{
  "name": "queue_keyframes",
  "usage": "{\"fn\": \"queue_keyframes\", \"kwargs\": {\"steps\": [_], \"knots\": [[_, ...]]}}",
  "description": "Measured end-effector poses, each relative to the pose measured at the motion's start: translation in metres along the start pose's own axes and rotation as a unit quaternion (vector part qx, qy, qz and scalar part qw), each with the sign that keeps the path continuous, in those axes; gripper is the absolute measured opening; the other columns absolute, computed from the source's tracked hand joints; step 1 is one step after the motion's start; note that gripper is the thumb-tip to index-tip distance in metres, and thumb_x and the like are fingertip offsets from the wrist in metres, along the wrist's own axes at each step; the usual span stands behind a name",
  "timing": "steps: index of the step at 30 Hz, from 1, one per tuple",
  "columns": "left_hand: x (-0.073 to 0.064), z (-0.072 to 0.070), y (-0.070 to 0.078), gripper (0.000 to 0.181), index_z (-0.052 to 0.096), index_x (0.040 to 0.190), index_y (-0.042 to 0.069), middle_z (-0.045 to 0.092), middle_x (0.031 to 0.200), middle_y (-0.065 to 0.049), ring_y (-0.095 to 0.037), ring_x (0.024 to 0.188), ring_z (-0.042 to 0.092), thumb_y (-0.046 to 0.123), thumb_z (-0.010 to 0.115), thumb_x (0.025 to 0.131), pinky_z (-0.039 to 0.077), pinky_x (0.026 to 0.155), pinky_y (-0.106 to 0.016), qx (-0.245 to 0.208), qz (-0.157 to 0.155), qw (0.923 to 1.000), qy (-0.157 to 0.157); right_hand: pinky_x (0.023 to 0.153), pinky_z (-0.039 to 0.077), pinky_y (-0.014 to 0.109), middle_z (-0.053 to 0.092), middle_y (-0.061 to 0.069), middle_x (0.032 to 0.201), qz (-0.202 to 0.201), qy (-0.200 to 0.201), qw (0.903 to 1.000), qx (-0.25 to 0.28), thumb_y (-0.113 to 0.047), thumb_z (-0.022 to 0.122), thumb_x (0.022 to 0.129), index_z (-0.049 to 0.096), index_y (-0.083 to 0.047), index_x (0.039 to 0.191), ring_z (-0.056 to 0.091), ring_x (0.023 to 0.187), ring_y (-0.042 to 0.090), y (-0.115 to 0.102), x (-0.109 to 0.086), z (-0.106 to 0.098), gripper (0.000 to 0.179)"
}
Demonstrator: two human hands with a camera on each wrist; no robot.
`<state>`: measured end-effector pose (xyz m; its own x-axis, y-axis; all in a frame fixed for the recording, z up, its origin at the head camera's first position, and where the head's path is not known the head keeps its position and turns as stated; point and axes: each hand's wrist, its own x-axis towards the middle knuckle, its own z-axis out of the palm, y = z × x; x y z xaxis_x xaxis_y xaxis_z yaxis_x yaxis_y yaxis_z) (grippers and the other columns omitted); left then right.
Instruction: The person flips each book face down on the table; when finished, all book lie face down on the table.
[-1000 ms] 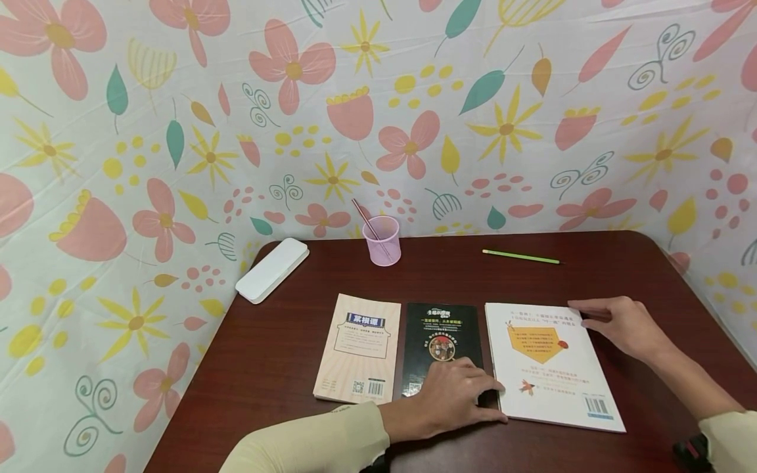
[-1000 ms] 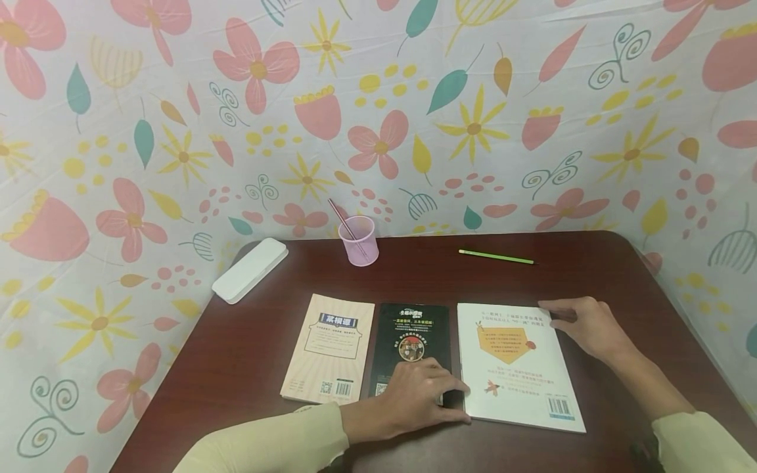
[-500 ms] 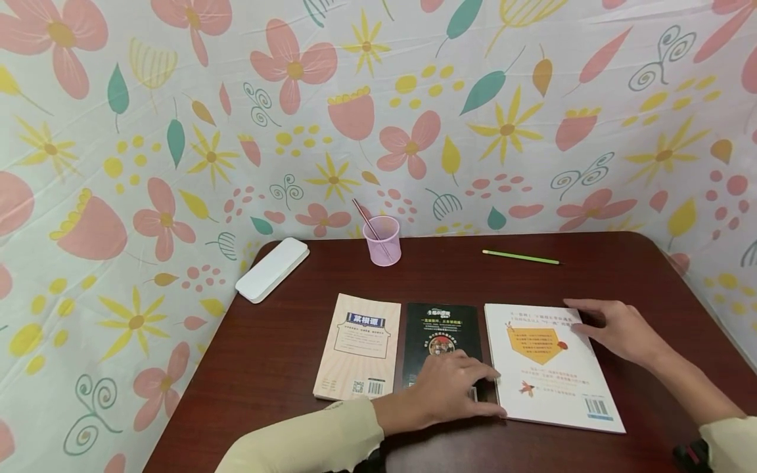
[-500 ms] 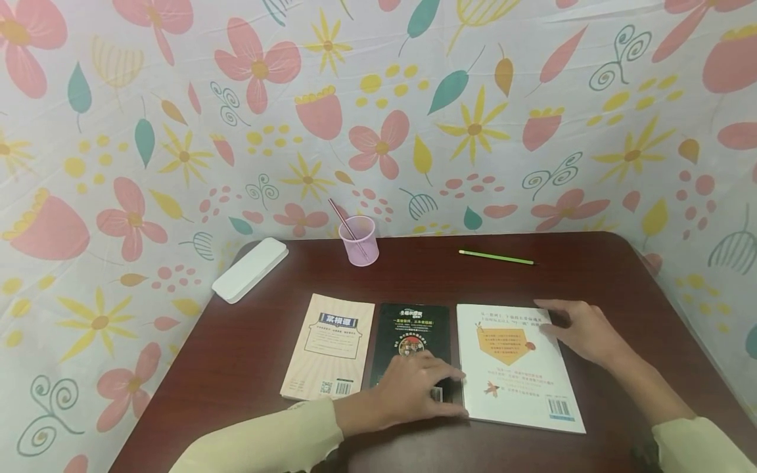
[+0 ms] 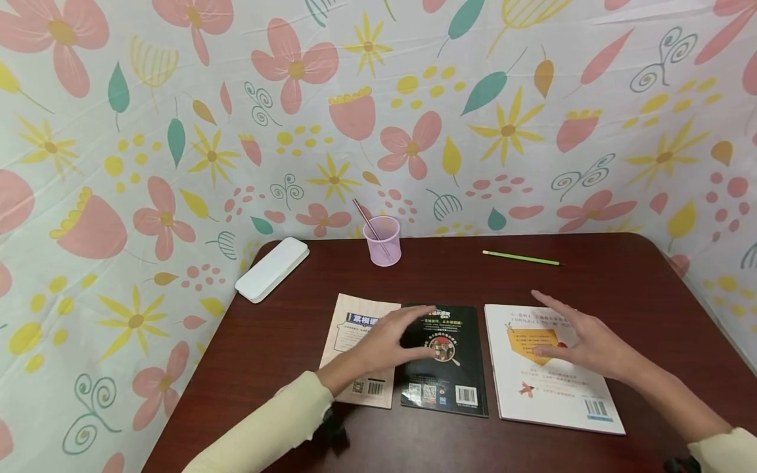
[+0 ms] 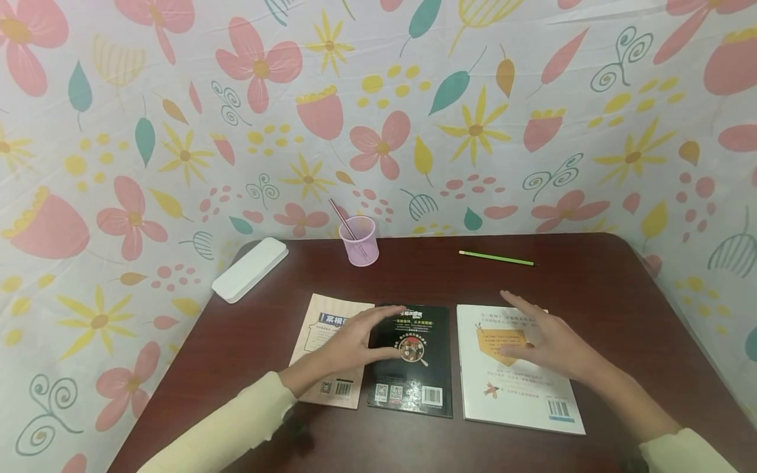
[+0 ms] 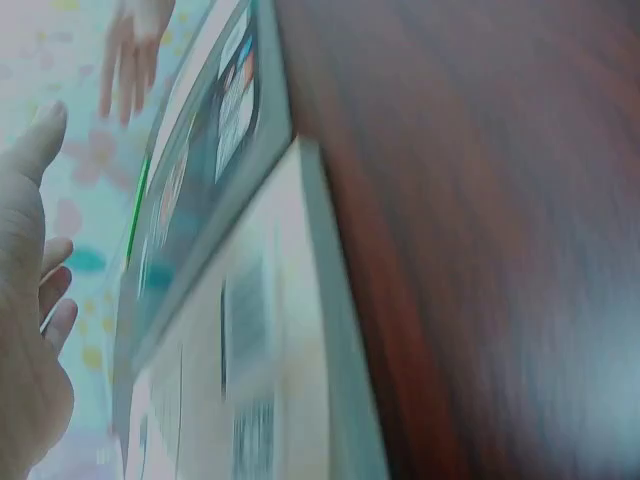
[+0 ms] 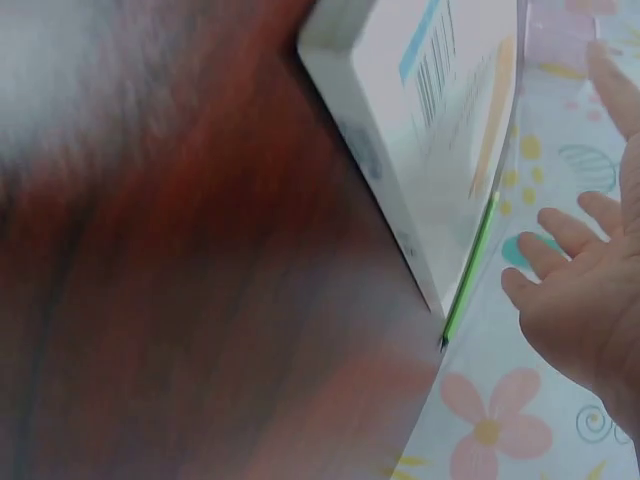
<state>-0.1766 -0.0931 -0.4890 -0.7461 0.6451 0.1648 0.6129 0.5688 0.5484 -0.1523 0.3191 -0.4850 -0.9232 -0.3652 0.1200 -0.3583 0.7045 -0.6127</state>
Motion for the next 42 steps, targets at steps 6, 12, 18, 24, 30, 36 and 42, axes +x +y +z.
{"fn": "queue_keyframes", "kwargs": {"steps": [6, 12, 18, 24, 30, 36, 42], "knots": [[-0.022, -0.020, -0.036, 0.096, 0.033, 0.167, 0.038, 0.034, 0.171, 0.004, -0.024, 0.154, 0.037, 0.051, 0.086, 0.089, 0.037, 0.119, -0.059, -0.046, -0.031, 0.9982, 0.023, 0.092, 0.045, 0.079, 0.042, 0.031, 0.160, -0.015, -0.003, 0.9997, 0.022, -0.038, 0.098, 0.076, 0.030, -0.020, 0.169, 0.047, 0.132, 0.055, -0.008, -0.003, 0.011, 0.116], [-0.042, -0.031, -0.060, 0.101, 0.038, 0.167, 0.024, 0.039, 0.169, -0.005, -0.023, 0.154, 0.039, 0.044, 0.092, 0.084, 0.037, 0.120, -0.055, -0.037, -0.031, 0.9981, 0.038, 0.094, 0.038, 0.083, 0.040, 0.029, 0.162, -0.020, -0.010, 0.9981, 0.058, -0.032, 0.098, 0.075, 0.034, -0.021, 0.168, 0.040, 0.137, 0.054, -0.010, -0.007, 0.017, 0.114], [-0.058, -0.033, -0.076, 0.102, 0.043, 0.164, 0.017, 0.045, 0.165, -0.009, -0.024, 0.152, 0.043, 0.048, 0.093, 0.080, 0.040, 0.119, -0.051, 0.010, -0.014, 0.9990, 0.041, 0.096, 0.038, 0.080, 0.045, 0.022, 0.161, -0.029, 0.001, 0.9976, 0.062, -0.032, 0.101, 0.071, 0.040, -0.022, 0.166, 0.037, 0.140, 0.011, -0.009, -0.011, 0.022, 0.113], [-0.070, -0.034, -0.082, 0.102, 0.045, 0.163, 0.018, 0.044, 0.166, -0.007, -0.027, 0.152, 0.042, 0.049, 0.094, 0.079, 0.039, 0.119, -0.054, 0.033, -0.014, 0.9990, 0.026, 0.099, 0.037, 0.080, 0.048, 0.022, 0.159, -0.017, -0.010, 0.9985, 0.052, -0.036, 0.101, 0.068, 0.044, -0.021, 0.163, 0.043, 0.137, 0.026, -0.008, -0.016, 0.024, 0.112], [-0.078, -0.033, -0.081, 0.104, 0.043, 0.164, 0.023, 0.039, 0.169, -0.010, -0.032, 0.154, 0.039, 0.055, 0.092, 0.079, 0.038, 0.119, -0.059, 0.027, -0.037, 0.9989, 0.003, 0.116, 0.040, 0.057, 0.049, 0.024, 0.158, -0.018, -0.018, 0.9991, 0.035, -0.039, 0.100, 0.069, 0.047, -0.018, 0.162, 0.047, 0.134, 0.039, -0.004, -0.020, 0.026, 0.109], [-0.081, -0.029, -0.081, 0.102, 0.041, 0.165, 0.030, 0.035, 0.171, -0.007, -0.034, 0.155, 0.036, 0.058, 0.090, 0.080, 0.036, 0.119, -0.062, 0.020, -0.067, 0.9974, -0.018, 0.097, 0.017, -0.001, 0.053, 0.020, 0.156, -0.036, -0.008, 0.9986, 0.037, -0.048, 0.098, 0.069, 0.052, -0.017, 0.159, 0.036, 0.128, -0.013, 0.002, -0.023, 0.033, 0.105], [-0.080, -0.027, -0.081, 0.102, 0.041, 0.165, 0.031, 0.036, 0.171, -0.004, -0.032, 0.155, 0.036, 0.056, 0.091, 0.080, 0.036, 0.119, -0.062, 0.020, -0.069, 0.9973, -0.016, 0.099, 0.015, -0.002, 0.052, 0.020, 0.157, -0.040, -0.010, 0.9986, 0.033, -0.047, 0.098, 0.068, 0.052, -0.018, 0.159, 0.038, 0.132, -0.008, 0.004, -0.023, 0.035, 0.106]]}}
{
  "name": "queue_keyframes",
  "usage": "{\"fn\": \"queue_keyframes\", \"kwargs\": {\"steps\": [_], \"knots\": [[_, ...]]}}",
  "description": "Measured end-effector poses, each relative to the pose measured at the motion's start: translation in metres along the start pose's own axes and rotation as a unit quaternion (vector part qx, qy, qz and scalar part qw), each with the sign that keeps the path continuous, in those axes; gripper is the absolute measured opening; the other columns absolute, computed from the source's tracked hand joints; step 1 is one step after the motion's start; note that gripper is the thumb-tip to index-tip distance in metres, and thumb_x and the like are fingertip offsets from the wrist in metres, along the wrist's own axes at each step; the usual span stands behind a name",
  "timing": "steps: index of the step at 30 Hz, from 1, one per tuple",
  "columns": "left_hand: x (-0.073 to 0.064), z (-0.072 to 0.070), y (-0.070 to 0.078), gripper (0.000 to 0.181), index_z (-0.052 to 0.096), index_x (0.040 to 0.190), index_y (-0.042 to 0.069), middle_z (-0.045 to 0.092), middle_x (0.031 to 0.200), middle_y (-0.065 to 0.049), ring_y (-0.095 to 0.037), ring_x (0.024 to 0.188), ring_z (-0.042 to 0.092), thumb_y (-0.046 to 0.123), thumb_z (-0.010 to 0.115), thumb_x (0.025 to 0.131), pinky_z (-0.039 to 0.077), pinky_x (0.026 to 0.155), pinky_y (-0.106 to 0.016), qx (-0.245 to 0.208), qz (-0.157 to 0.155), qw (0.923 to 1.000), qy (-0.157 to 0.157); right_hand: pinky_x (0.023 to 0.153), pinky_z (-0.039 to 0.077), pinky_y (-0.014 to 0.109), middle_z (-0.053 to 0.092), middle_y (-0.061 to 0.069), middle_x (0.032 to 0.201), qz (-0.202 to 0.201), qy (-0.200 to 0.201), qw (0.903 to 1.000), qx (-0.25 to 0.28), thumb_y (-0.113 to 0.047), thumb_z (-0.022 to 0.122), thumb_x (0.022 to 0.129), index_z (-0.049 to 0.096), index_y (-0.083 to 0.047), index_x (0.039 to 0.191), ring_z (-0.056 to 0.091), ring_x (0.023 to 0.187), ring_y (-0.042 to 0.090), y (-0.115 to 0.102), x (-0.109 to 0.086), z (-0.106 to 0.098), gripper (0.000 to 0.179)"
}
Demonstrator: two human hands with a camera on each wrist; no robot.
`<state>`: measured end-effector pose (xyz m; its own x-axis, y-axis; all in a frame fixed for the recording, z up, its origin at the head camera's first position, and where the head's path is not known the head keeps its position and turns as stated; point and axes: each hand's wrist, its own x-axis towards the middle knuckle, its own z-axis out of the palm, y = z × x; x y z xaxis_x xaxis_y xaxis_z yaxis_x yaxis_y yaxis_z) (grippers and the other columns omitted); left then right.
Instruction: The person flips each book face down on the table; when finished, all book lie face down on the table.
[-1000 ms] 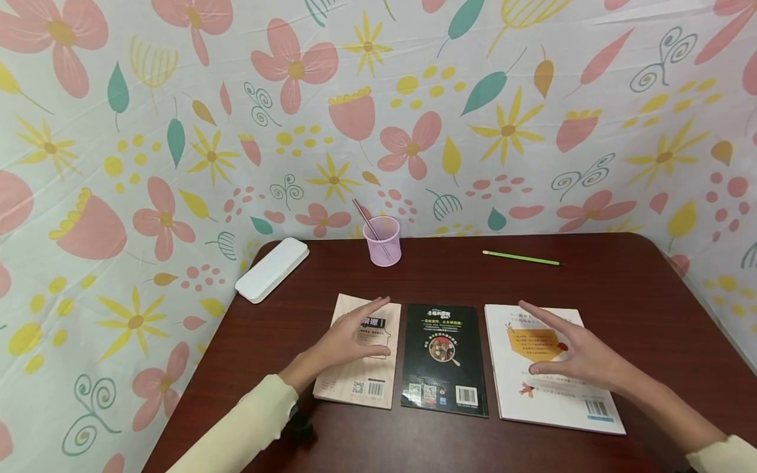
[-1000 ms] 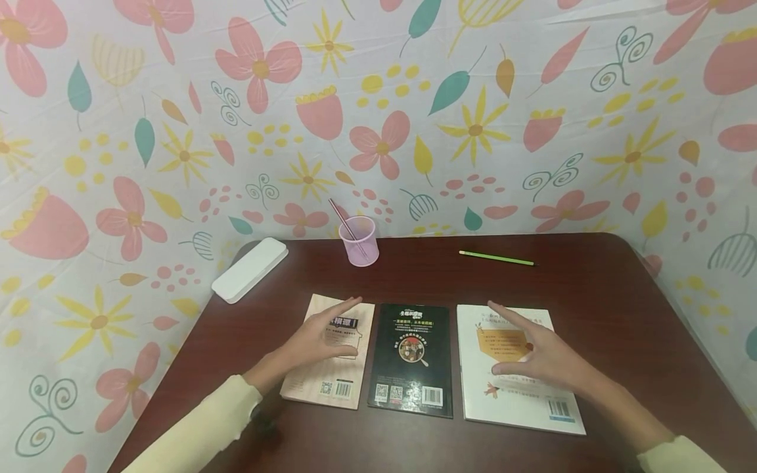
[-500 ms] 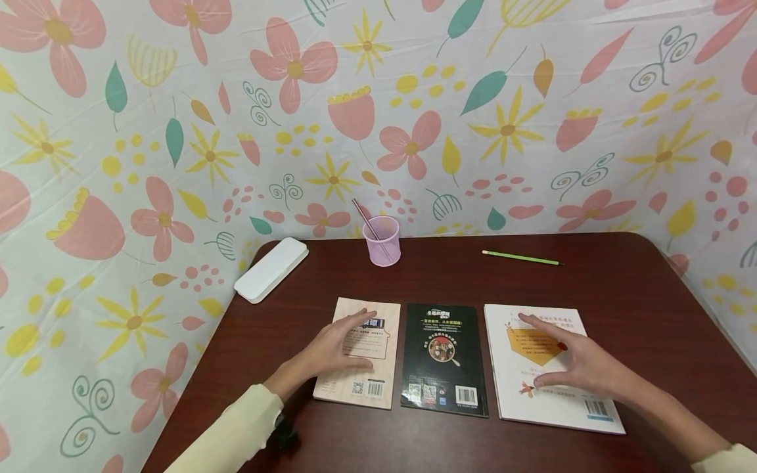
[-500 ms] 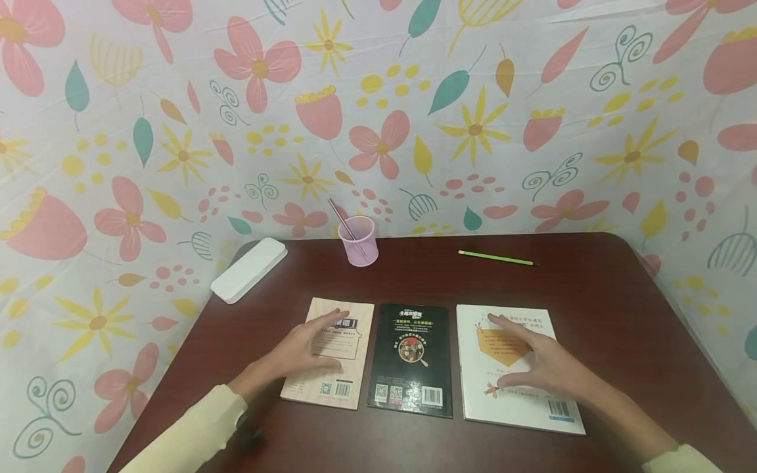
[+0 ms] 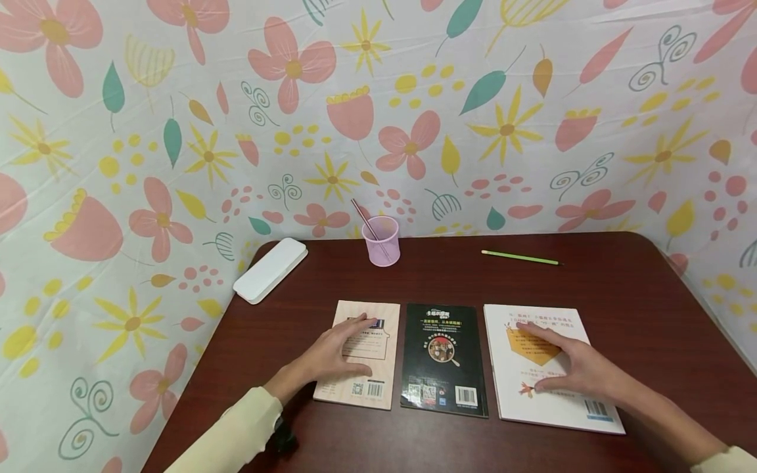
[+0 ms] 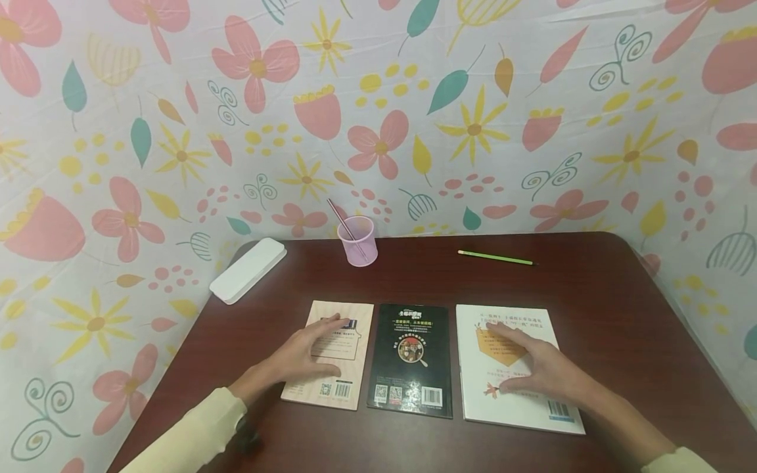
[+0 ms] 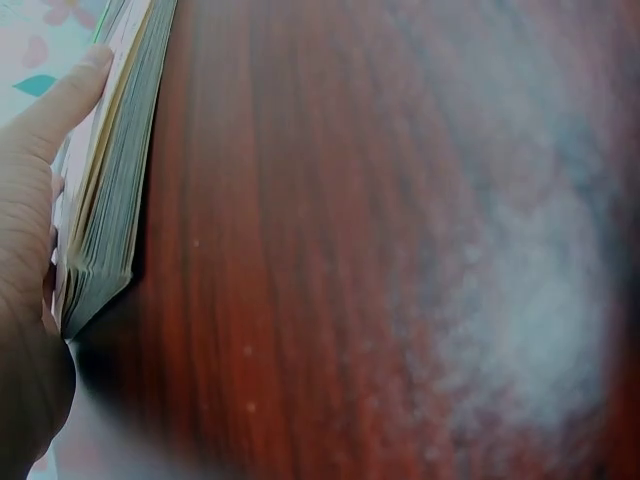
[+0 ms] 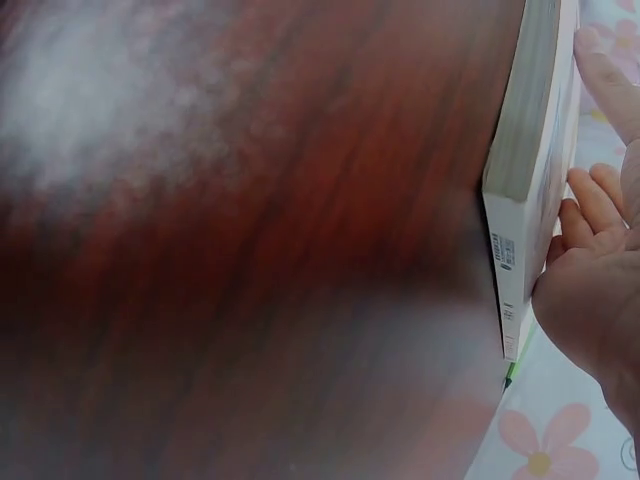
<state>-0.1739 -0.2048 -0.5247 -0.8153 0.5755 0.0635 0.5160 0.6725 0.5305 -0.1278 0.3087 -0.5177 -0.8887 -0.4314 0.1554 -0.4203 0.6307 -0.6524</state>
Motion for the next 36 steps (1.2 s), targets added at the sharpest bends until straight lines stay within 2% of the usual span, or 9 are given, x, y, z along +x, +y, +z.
{"fn": "queue_keyframes", "kwargs": {"steps": [4, 14, 19, 23, 28, 36], "knots": [[0.001, 0.000, 0.001, 0.102, 0.041, 0.165, 0.031, 0.036, 0.171, -0.005, -0.031, 0.155, 0.036, 0.057, 0.090, 0.080, 0.036, 0.118, -0.063, -0.004, 0.001, 1.0000, 0.001, 0.097, 0.014, -0.003, 0.050, 0.018, 0.159, 0.016, -0.007, 0.9998, -0.004, -0.049, 0.098, 0.068, 0.050, -0.021, 0.160, 0.041, 0.133, 0.001, 0.000, 0.000, -0.001, 0.107], [0.006, 0.005, 0.006, 0.101, 0.042, 0.164, 0.032, 0.034, 0.172, -0.005, -0.031, 0.156, 0.034, 0.056, 0.091, 0.080, 0.036, 0.118, -0.064, -0.014, -0.001, 0.9999, 0.000, 0.100, 0.017, 0.002, 0.046, 0.017, 0.163, 0.027, -0.022, 0.9994, 0.000, -0.050, 0.096, 0.070, 0.048, -0.022, 0.161, 0.044, 0.138, 0.039, -0.006, 0.004, 0.002, 0.107], [0.007, 0.010, 0.007, 0.101, 0.043, 0.164, 0.032, 0.034, 0.172, -0.006, -0.032, 0.156, 0.035, 0.056, 0.091, 0.079, 0.036, 0.118, -0.063, -0.009, -0.002, 1.0000, 0.003, 0.101, 0.018, 0.003, 0.045, 0.016, 0.164, 0.030, -0.026, 0.9992, 0.003, -0.051, 0.096, 0.069, 0.048, -0.023, 0.161, 0.044, 0.140, 0.041, -0.007, 0.006, 0.005, 0.108], [0.008, 0.012, 0.007, 0.101, 0.043, 0.164, 0.032, 0.034, 0.172, -0.006, -0.032, 0.155, 0.036, 0.055, 0.092, 0.079, 0.036, 0.118, -0.064, -0.013, -0.002, 0.9999, 0.006, 0.100, 0.012, -0.002, 0.045, 0.018, 0.164, 0.028, -0.026, 0.9993, 0.000, -0.050, 0.097, 0.069, 0.048, -0.022, 0.162, 0.044, 0.140, 0.043, -0.008, 0.007, 0.007, 0.108], [0.009, 0.013, 0.010, 0.101, 0.043, 0.164, 0.034, 0.034, 0.172, -0.007, -0.033, 0.155, 0.036, 0.056, 0.092, 0.079, 0.036, 0.118, -0.064, -0.011, -0.007, 0.9999, 0.006, 0.101, 0.011, -0.001, 0.044, 0.019, 0.164, 0.032, -0.029, 0.9991, 0.001, -0.048, 0.098, 0.069, 0.047, -0.022, 0.161, 0.043, 0.142, 0.046, -0.010, 0.008, 0.006, 0.108], [0.011, 0.013, 0.015, 0.101, 0.045, 0.164, 0.028, 0.037, 0.170, -0.010, -0.037, 0.154, 0.037, 0.053, 0.093, 0.078, 0.037, 0.116, -0.066, -0.006, 0.001, 0.9999, 0.014, 0.104, 0.012, 0.002, 0.043, 0.019, 0.164, 0.038, -0.035, 0.9986, 0.013, -0.047, 0.098, 0.070, 0.048, -0.022, 0.161, 0.040, 0.146, 0.047, -0.009, 0.010, 0.004, 0.107]]}}
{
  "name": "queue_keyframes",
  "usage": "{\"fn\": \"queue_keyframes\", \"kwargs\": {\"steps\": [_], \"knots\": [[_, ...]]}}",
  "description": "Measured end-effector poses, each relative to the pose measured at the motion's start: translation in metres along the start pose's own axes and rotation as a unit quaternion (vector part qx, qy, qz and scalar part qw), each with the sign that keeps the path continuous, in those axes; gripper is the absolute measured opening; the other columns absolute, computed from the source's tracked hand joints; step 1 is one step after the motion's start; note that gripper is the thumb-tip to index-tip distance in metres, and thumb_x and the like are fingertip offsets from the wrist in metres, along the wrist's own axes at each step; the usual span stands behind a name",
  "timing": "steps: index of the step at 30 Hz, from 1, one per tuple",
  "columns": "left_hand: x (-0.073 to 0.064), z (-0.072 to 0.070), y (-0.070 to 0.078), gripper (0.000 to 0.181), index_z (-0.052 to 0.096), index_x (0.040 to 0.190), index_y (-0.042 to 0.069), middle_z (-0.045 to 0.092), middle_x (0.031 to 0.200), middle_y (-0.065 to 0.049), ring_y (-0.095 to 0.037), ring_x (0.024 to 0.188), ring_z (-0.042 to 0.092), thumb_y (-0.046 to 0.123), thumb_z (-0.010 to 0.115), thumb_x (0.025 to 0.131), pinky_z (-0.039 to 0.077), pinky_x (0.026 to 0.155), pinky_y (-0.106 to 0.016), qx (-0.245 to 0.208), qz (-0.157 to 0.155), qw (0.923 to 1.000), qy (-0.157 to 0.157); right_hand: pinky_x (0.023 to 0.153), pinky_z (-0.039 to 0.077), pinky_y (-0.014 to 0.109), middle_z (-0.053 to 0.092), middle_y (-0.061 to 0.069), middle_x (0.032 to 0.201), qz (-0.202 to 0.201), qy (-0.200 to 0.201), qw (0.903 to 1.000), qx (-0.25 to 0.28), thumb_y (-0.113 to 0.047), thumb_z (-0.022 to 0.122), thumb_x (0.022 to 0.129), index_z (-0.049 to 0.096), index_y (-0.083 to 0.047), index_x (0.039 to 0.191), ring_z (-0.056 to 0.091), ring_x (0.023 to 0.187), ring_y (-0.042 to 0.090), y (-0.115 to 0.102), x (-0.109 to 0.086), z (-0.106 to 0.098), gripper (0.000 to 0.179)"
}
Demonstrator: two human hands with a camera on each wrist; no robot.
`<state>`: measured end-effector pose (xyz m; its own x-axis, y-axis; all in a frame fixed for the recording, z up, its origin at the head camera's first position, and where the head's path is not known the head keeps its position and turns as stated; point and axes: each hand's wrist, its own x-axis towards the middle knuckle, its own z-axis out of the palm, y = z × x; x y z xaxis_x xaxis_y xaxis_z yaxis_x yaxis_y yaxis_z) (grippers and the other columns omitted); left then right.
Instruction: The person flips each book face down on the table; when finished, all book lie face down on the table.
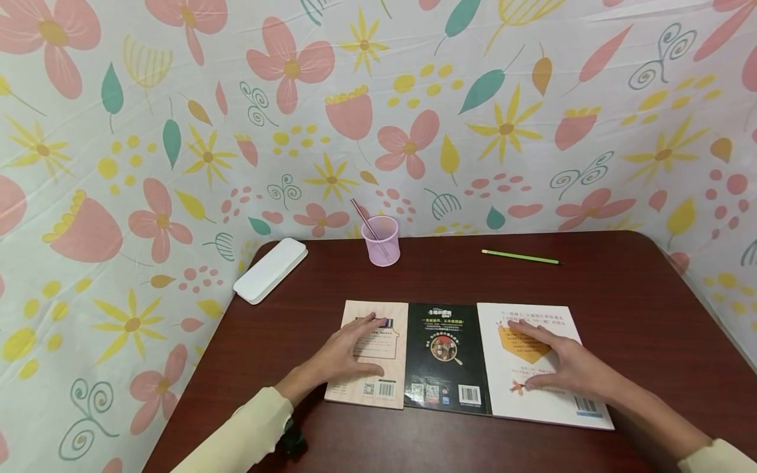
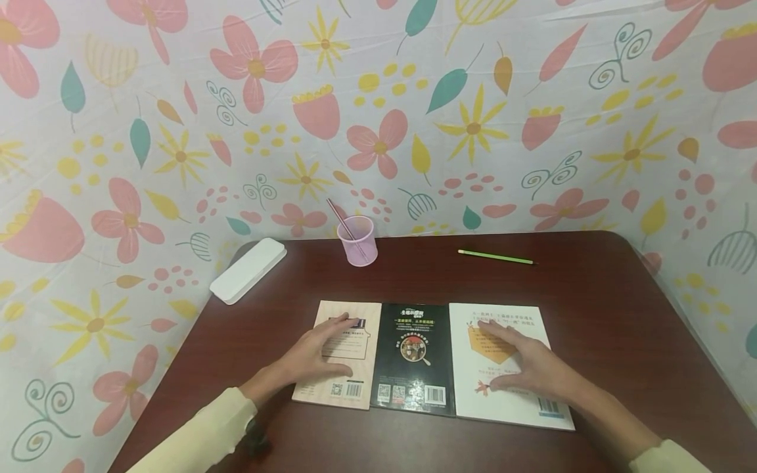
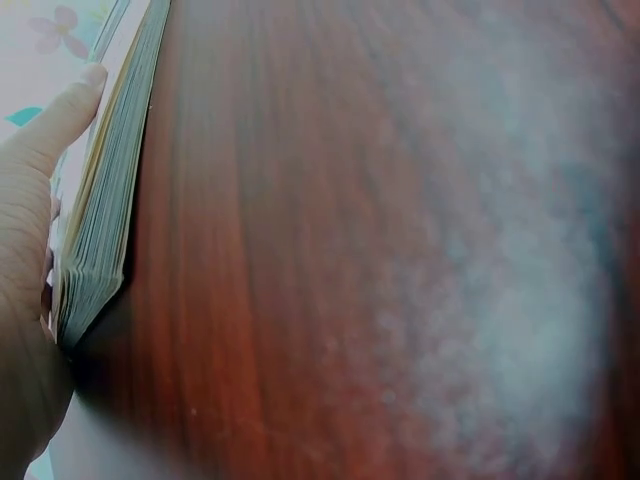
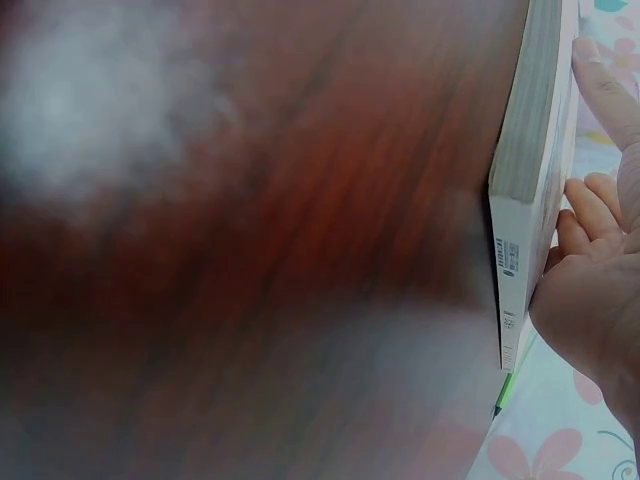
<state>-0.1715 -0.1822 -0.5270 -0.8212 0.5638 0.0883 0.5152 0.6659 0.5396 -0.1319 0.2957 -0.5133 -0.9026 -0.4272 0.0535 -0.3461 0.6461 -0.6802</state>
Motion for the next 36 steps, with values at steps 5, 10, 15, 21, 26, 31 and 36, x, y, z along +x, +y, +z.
{"fn": "queue_keyframes", "kwargs": {"steps": [5, 10, 15, 21, 26, 31, 36], "knots": [[0.0019, 0.0002, 0.0005, 0.101, 0.045, 0.163, 0.027, 0.037, 0.170, -0.011, -0.037, 0.154, 0.037, 0.053, 0.093, 0.079, 0.037, 0.116, -0.066, 0.001, -0.001, 1.0000, 0.001, 0.104, 0.010, 0.002, 0.042, 0.020, 0.165, -0.001, -0.004, 1.0000, 0.008, -0.046, 0.097, 0.071, 0.049, -0.020, 0.161, 0.037, 0.148, 0.050, 0.0005, 0.0018, -0.0014, 0.106], [0.0046, 0.0000, -0.0002, 0.100, 0.045, 0.163, 0.028, 0.036, 0.170, -0.010, -0.036, 0.154, 0.036, 0.053, 0.092, 0.079, 0.037, 0.117, -0.065, -0.001, -0.001, 1.0000, -0.002, 0.109, 0.009, 0.006, 0.041, 0.021, 0.165, -0.003, -0.007, 0.9999, 0.010, -0.045, 0.097, 0.071, 0.049, -0.019, 0.161, 0.034, 0.149, 0.052, 0.0025, 0.0041, -0.0026, 0.105], [0.0070, 0.0001, -0.0008, 0.101, 0.044, 0.164, 0.030, 0.035, 0.171, -0.009, -0.035, 0.155, 0.036, 0.056, 0.091, 0.080, 0.037, 0.117, -0.065, -0.003, -0.005, 1.0000, -0.005, 0.126, 0.016, 0.030, 0.039, 0.022, 0.166, 0.006, -0.013, 0.9997, 0.021, -0.041, 0.099, 0.071, 0.048, -0.018, 0.161, 0.031, 0.150, 0.054, 0.0047, 0.0076, -0.0035, 0.106], [0.0080, 0.0001, -0.0019, 0.101, 0.043, 0.164, 0.030, 0.035, 0.171, -0.009, -0.035, 0.155, 0.036, 0.056, 0.091, 0.079, 0.037, 0.117, -0.065, 0.003, -0.006, 1.0000, -0.006, 0.112, 0.025, 0.079, 0.038, 0.025, 0.166, 0.014, -0.017, 0.9994, 0.027, -0.038, 0.100, 0.069, 0.049, -0.017, 0.161, 0.028, 0.150, 0.056, 0.0055, 0.0097, -0.0045, 0.107], [0.0079, 0.0003, -0.0028, 0.101, 0.043, 0.164, 0.032, 0.035, 0.171, -0.008, -0.034, 0.155, 0.036, 0.056, 0.091, 0.079, 0.037, 0.118, -0.063, 0.006, -0.006, 0.9999, -0.007, 0.111, 0.025, 0.079, 0.038, 0.025, 0.165, 0.011, -0.016, 0.9995, 0.026, -0.037, 0.100, 0.070, 0.049, -0.017, 0.160, 0.029, 0.150, 0.056, 0.0056, 0.0084, -0.0044, 0.106], [0.0080, 0.0010, -0.0040, 0.101, 0.042, 0.164, 0.033, 0.035, 0.171, -0.008, -0.034, 0.155, 0.035, 0.057, 0.090, 0.080, 0.037, 0.118, -0.063, 0.009, -0.006, 0.9999, -0.009, 0.115, 0.026, 0.074, 0.039, 0.023, 0.166, 0.013, -0.013, 0.9996, 0.020, -0.038, 0.099, 0.071, 0.048, -0.019, 0.161, 0.031, 0.150, 0.054, 0.0061, 0.0062, -0.0049, 0.106], [0.0081, 0.0012, -0.0057, 0.101, 0.042, 0.165, 0.032, 0.035, 0.171, -0.008, -0.034, 0.155, 0.036, 0.059, 0.089, 0.080, 0.037, 0.117, -0.063, 0.011, -0.004, 0.9999, -0.008, 0.109, 0.029, 0.079, 0.040, 0.025, 0.165, 0.010, -0.007, 0.9998, 0.016, -0.036, 0.100, 0.071, 0.049, -0.017, 0.160, 0.033, 0.147, 0.055, 0.0074, 0.0035, -0.0069, 0.105]]}}
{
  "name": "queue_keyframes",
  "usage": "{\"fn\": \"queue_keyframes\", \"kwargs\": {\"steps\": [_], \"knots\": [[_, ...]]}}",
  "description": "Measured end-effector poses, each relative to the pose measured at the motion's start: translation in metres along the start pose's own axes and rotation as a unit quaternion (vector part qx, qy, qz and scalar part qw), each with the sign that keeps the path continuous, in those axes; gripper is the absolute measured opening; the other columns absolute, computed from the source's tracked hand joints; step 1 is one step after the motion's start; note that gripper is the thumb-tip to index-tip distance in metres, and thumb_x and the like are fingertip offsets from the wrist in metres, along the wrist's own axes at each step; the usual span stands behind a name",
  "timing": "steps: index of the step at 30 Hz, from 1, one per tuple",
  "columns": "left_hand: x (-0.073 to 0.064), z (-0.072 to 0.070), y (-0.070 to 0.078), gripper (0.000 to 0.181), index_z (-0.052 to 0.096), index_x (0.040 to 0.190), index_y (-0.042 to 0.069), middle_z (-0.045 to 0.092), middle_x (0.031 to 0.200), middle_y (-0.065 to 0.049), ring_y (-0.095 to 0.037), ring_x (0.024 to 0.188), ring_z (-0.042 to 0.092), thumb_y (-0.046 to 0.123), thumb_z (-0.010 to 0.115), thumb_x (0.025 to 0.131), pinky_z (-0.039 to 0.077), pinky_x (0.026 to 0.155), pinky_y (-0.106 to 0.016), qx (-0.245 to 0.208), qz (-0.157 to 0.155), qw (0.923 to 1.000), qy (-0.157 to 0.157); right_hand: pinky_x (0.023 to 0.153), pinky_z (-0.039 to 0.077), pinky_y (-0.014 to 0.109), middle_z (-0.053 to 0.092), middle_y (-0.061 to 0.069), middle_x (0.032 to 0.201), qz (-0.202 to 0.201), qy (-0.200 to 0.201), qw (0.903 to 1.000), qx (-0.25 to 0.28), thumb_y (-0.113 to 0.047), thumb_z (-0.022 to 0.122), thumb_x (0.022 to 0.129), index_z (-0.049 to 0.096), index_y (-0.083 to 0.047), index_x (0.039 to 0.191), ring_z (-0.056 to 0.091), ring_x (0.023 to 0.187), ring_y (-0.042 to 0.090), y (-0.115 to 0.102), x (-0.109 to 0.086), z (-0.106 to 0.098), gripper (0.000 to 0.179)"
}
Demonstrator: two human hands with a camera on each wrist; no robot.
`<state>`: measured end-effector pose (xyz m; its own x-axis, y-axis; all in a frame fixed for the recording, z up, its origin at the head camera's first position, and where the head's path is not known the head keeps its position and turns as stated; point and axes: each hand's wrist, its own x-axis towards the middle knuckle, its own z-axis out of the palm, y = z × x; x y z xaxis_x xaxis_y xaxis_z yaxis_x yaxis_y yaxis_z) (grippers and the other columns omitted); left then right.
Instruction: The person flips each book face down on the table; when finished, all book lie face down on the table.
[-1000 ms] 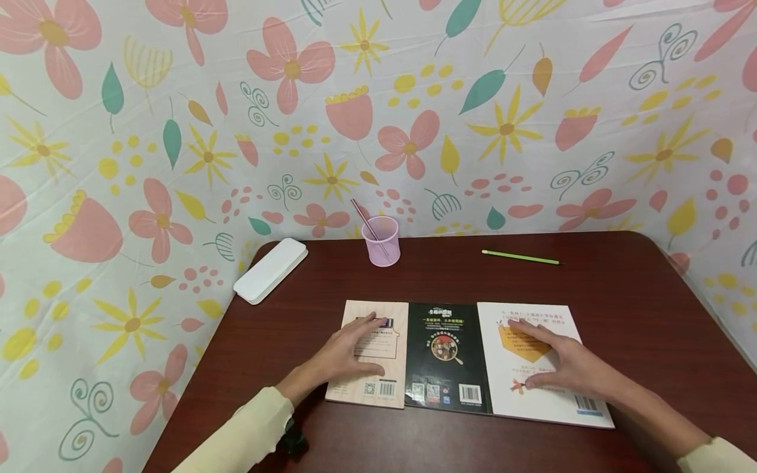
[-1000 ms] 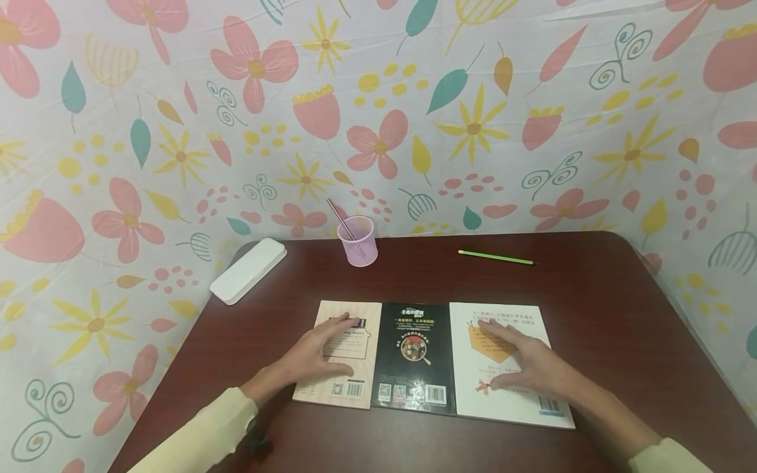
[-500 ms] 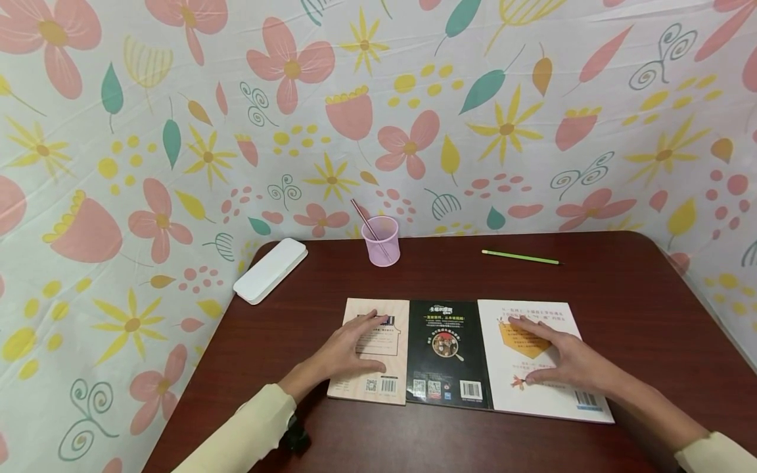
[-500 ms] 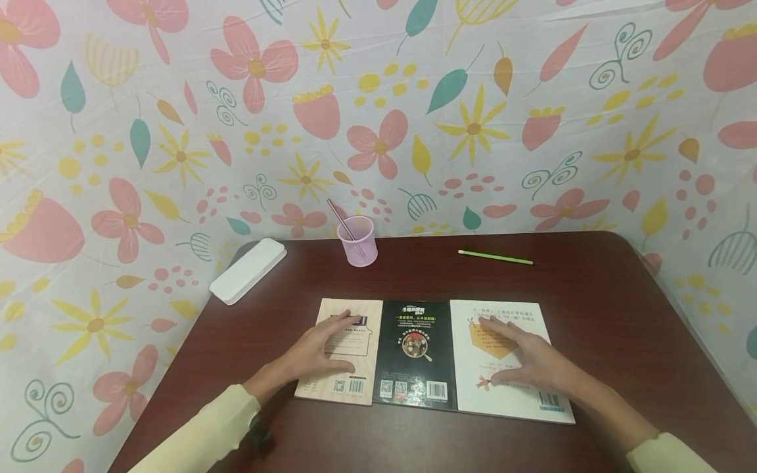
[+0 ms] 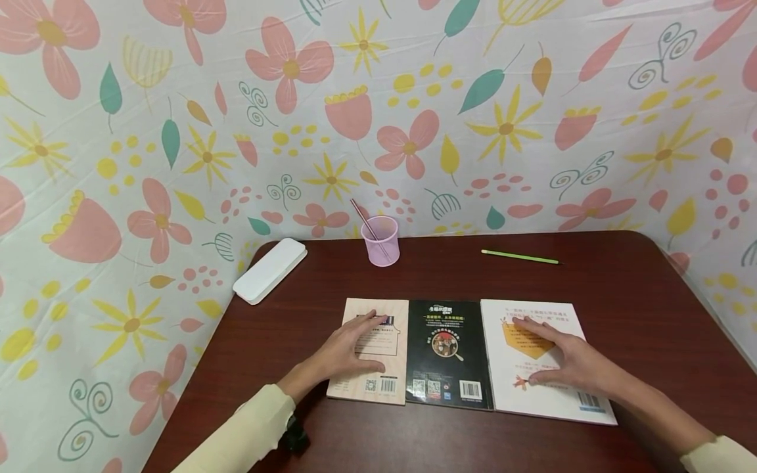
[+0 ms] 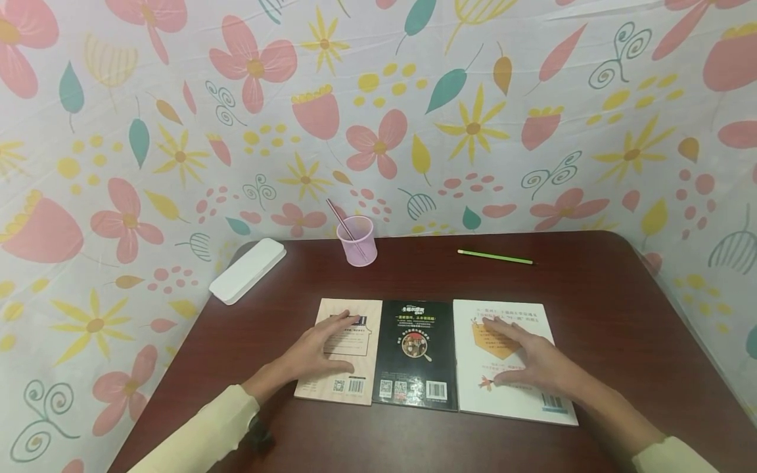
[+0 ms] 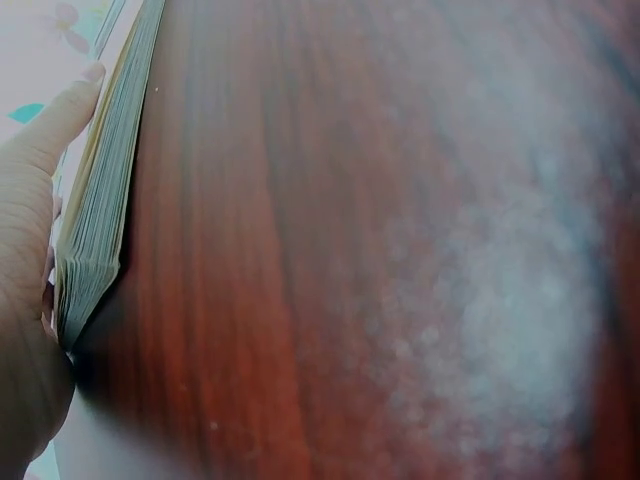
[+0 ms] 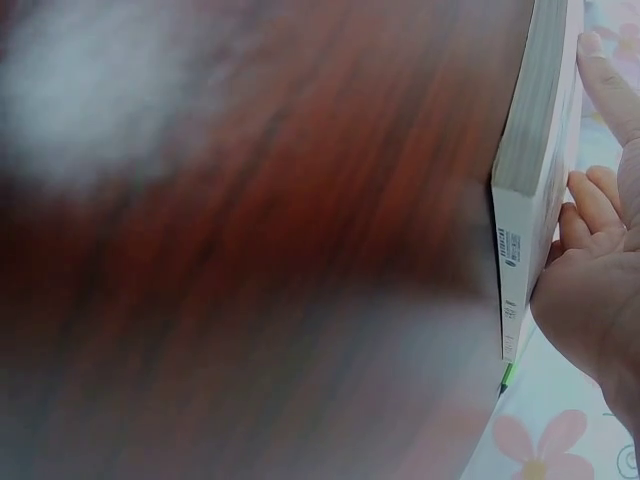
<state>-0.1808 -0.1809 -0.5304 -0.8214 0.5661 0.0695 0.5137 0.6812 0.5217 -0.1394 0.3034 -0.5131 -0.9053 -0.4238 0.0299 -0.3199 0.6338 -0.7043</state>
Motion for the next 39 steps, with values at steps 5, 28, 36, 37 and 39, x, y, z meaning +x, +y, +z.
{"fn": "queue_keyframes", "kwargs": {"steps": [5, 28, 36, 37, 39], "knots": [[-0.001, -0.001, -0.002, 0.100, 0.043, 0.164, 0.031, 0.035, 0.171, -0.009, -0.035, 0.155, 0.036, 0.059, 0.089, 0.080, 0.037, 0.117, -0.064, 0.002, 0.004, 1.0000, 0.003, 0.113, 0.032, 0.073, 0.041, 0.026, 0.164, -0.005, 0.005, 0.9999, -0.007, -0.037, 0.099, 0.071, 0.049, -0.017, 0.160, 0.035, 0.145, 0.055, 0.001, -0.003, -0.002, 0.105], [-0.009, -0.009, -0.008, 0.101, 0.043, 0.164, 0.027, 0.036, 0.170, -0.011, -0.036, 0.154, 0.037, 0.056, 0.091, 0.079, 0.038, 0.116, -0.065, -0.012, 0.003, 0.9999, 0.002, 0.105, 0.027, 0.084, 0.040, 0.030, 0.162, -0.006, 0.007, 0.9999, 0.009, -0.035, 0.099, 0.071, 0.051, -0.013, 0.158, 0.031, 0.145, 0.061, 0.007, -0.009, -0.008, 0.103], [-0.010, -0.010, -0.009, 0.102, 0.044, 0.164, 0.026, 0.037, 0.170, -0.012, -0.037, 0.154, 0.037, 0.056, 0.091, 0.079, 0.038, 0.116, -0.066, -0.010, 0.007, 0.9999, 0.006, 0.121, 0.014, 0.018, 0.044, 0.025, 0.162, -0.024, 0.021, 0.9994, -0.011, -0.041, 0.098, 0.070, 0.051, -0.018, 0.159, 0.036, 0.143, 0.056, 0.009, -0.012, -0.006, 0.104], [-0.010, -0.010, -0.009, 0.101, 0.044, 0.164, 0.027, 0.037, 0.170, -0.012, -0.037, 0.154, 0.037, 0.056, 0.091, 0.079, 0.037, 0.116, -0.066, -0.013, 0.006, 0.9999, 0.006, 0.112, 0.011, 0.008, 0.044, 0.024, 0.162, -0.028, 0.023, 0.9992, -0.015, -0.041, 0.098, 0.069, 0.051, -0.018, 0.159, 0.036, 0.143, 0.055, 0.010, -0.012, -0.006, 0.104], [-0.010, -0.010, -0.009, 0.101, 0.044, 0.164, 0.028, 0.036, 0.170, -0.011, -0.037, 0.154, 0.036, 0.056, 0.091, 0.079, 0.037, 0.116, -0.067, -0.015, 0.003, 0.9999, 0.005, 0.103, 0.007, 0.000, 0.045, 0.024, 0.161, -0.034, 0.026, 0.9989, -0.020, -0.042, 0.098, 0.069, 0.050, -0.018, 0.159, 0.037, 0.143, 0.054, 0.010, -0.012, -0.006, 0.104]]}}
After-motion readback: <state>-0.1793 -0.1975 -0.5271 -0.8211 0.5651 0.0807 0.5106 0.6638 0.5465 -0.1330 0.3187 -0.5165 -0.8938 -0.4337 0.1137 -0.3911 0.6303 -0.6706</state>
